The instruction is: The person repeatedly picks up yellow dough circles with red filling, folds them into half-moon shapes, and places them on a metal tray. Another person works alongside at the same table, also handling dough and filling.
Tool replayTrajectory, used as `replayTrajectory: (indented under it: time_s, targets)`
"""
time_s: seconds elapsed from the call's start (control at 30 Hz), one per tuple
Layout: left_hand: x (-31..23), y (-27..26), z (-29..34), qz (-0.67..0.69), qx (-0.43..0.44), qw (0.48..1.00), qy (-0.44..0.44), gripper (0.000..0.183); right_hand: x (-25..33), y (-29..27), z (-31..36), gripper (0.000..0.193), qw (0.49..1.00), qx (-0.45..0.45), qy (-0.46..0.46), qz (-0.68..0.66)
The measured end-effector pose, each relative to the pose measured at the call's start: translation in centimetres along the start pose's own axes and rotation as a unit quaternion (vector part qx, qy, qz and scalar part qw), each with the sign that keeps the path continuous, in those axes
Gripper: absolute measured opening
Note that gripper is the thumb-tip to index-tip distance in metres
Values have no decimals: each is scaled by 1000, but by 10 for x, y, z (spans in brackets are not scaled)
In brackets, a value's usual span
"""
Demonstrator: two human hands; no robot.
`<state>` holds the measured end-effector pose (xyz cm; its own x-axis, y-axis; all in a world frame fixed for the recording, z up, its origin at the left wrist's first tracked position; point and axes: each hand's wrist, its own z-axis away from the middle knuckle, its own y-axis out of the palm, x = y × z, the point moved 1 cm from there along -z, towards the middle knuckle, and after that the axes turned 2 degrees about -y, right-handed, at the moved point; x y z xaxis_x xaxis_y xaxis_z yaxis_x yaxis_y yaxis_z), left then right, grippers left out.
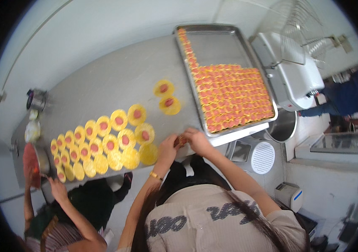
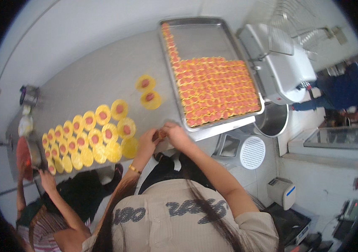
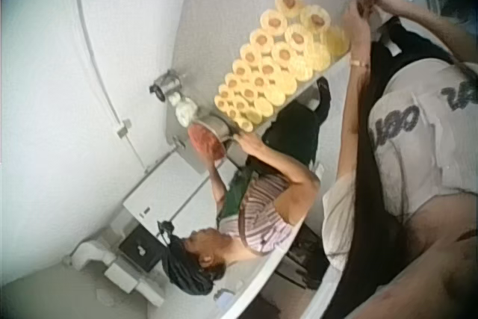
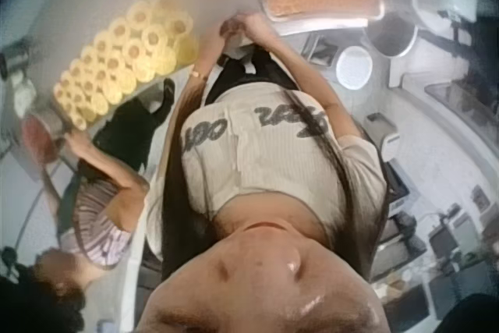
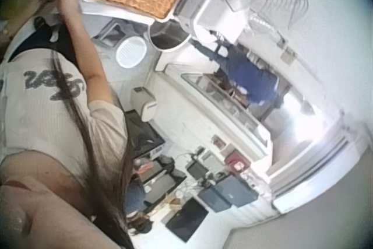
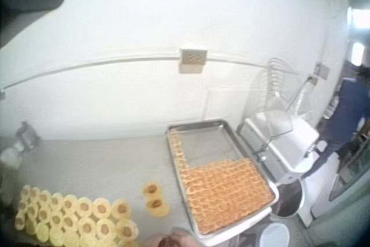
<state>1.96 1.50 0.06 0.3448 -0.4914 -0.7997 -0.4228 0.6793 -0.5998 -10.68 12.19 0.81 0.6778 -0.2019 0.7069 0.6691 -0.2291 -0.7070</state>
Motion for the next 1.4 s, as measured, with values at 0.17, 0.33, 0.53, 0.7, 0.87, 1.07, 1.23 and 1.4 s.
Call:
replayTrajectory:
  time_s: [0.17, 0.33, 0.53, 0.7, 0.87, 1.07, 1.23, 1.4]
  targets:
    - [4, -10, 4, -31, 13, 999, 5, 14, 3, 15, 2, 31, 998, -4, 18, 54]
    - [22, -10, 4, 208, 10, 970, -125, 16, 6, 26, -10, 22, 995, 2, 44, 89]
    - [13, -7, -16, 676, 109, 669, -287, 31, 39, -4, -24, 27, 994, -93, -22, -43]
    - [3, -1, -28, 725, 76, 628, -273, 30, 56, -24, -33, 30, 997, -65, 28, -23]
    - [-13, 13, -32, 796, 82, 565, -199, 27, 58, -47, -31, 30, 992, -120, -3, -44]
    - [-35, 13, -35, 839, 66, 509, -184, 29, 69, -69, -26, 48, 991, -100, 50, -74]
    - [-45, 21, -37, 837, 41, 502, -212, 29, 66, -69, -24, 48, 991, -115, 30, -65]
    - [-50, 34, -49, 838, 29, 505, -204, 29, 47, -88, -37, 46, 997, -58, -47, 29]
